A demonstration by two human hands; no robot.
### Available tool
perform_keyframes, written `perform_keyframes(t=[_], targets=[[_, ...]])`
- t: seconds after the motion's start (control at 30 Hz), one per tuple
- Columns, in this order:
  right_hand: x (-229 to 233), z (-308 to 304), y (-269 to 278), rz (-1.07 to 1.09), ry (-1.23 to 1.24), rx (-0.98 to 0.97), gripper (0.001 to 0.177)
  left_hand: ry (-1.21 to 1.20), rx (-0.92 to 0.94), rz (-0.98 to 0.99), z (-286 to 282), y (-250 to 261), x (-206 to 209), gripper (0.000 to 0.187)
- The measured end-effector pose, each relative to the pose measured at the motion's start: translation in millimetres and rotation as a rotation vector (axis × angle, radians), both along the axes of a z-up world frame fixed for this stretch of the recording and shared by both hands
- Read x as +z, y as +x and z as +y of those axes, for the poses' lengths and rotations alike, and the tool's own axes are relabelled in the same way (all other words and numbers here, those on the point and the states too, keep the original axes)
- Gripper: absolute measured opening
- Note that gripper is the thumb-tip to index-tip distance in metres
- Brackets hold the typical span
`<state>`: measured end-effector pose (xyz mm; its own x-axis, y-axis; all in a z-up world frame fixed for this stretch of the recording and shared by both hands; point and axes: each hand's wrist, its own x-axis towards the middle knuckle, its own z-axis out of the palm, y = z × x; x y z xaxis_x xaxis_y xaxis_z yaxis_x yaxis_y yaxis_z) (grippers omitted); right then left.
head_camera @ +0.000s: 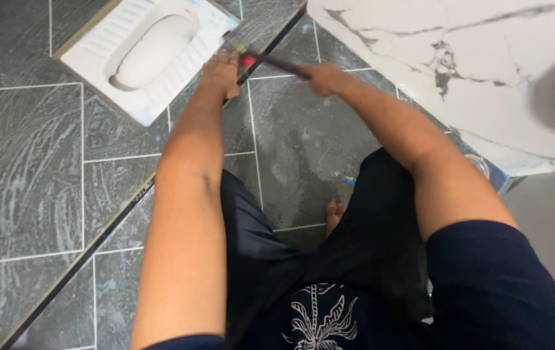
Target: The person is sitting on a tiled bathroom floor and scrubbing the surface with a long-handled brush. They focus on the area around a squat toilet, moving the brush back and forth to clean the tiles and grout lines. A yellow bucket is visible nearby.
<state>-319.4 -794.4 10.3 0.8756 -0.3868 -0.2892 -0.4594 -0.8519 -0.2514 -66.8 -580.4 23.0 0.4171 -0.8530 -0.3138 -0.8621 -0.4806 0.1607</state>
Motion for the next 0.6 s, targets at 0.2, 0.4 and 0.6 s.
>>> perform_keyframes(t=[0.2, 0.4, 0.6], targets=[[-33, -78, -10, 0.03, -0.131, -0.248, 0.064, 0.083, 0.048, -0.006, 42, 27, 11, 0.109], [-30, -16, -8, 0.035, -0.065, -0.041, 0.059, 0.134, 0.098, -0.026, 82, 47, 16, 0.106], [8, 102, 16, 0.194, 0.027, 0.228, 0.069, 0.115, 0.118, -0.036, 87, 51, 16, 0.102]])
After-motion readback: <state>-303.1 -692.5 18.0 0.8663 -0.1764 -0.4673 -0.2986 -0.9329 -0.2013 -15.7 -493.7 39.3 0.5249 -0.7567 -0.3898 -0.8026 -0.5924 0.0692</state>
